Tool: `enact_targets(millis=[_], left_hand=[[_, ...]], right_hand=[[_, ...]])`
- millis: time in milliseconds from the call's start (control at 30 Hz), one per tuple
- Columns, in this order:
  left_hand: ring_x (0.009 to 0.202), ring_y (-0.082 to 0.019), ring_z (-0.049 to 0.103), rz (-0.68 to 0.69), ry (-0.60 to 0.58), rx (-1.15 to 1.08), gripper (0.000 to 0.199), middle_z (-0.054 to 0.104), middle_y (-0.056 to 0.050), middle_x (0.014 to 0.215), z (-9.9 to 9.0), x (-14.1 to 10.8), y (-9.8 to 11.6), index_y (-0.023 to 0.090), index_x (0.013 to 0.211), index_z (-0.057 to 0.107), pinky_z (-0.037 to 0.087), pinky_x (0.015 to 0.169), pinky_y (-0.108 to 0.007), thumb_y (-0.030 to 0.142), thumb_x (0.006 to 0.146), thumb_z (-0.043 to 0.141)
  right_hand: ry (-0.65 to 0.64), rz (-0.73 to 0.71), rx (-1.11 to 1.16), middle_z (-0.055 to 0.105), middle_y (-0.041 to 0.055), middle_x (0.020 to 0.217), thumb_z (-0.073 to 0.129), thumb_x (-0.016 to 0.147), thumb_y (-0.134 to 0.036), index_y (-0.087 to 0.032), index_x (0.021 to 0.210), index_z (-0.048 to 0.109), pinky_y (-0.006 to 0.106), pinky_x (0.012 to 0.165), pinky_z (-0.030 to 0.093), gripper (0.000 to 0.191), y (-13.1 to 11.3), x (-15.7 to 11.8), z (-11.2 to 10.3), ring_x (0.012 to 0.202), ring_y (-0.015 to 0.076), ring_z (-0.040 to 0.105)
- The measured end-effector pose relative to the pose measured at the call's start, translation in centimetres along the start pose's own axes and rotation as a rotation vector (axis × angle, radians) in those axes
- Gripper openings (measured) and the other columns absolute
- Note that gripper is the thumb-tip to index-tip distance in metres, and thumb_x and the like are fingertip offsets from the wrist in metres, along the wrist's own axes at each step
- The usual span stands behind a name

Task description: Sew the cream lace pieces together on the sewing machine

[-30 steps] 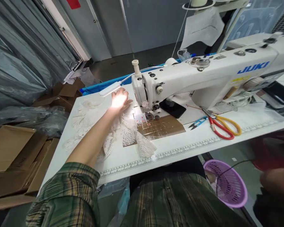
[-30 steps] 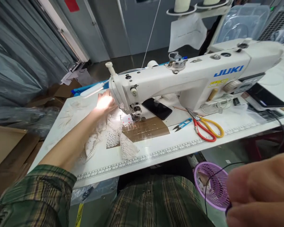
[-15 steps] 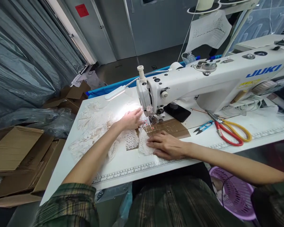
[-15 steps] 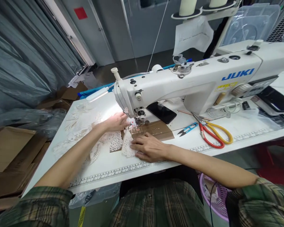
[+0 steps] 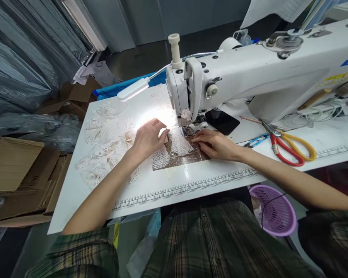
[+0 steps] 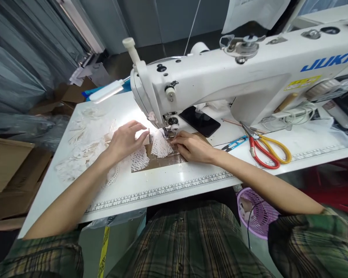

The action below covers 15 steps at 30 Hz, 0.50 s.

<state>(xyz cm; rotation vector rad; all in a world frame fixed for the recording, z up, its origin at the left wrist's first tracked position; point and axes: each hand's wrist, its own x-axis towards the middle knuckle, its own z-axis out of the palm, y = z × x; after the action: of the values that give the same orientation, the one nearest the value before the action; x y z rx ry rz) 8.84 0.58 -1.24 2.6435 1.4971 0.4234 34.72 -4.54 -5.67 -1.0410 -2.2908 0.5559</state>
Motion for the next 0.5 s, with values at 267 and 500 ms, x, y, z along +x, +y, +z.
enact_targets(millis=[267, 500], left_hand=[[0.070, -0.017, 0.051, -0.212, -0.112, -0.224, 0.023, 0.057, -0.006, 0.080, 2.2, 1.4, 1.7, 0.015, 0.075, 0.059, 0.036, 0.060, -0.028, 0.034, 0.087, 0.064], [0.044, -0.007, 0.034, -0.399, -0.097, -1.050, 0.030, 0.043, 0.005, 0.055, 2.0, 1.5, 0.8, 0.019, 0.067, 0.044, 0.026, 0.045, -0.021, 0.034, 0.085, 0.063]], right_hand=[[-0.145, 0.006, -0.188, 0.061, 0.0119, 0.108, 0.056, 0.093, -0.039, -0.018, 0.099, 0.067, 0.036, 0.069, 0.049, 0.024, -1.6, 1.3, 1.6, 0.087, 0.0234, 0.059], [0.088, 0.030, 0.052, 0.059, 0.0109, 0.105, 0.048, 0.094, -0.031, -0.017, 0.094, 0.061, 0.032, 0.068, 0.047, 0.019, -2.9, 2.2, 2.6, 0.081, 0.0176, 0.056]])
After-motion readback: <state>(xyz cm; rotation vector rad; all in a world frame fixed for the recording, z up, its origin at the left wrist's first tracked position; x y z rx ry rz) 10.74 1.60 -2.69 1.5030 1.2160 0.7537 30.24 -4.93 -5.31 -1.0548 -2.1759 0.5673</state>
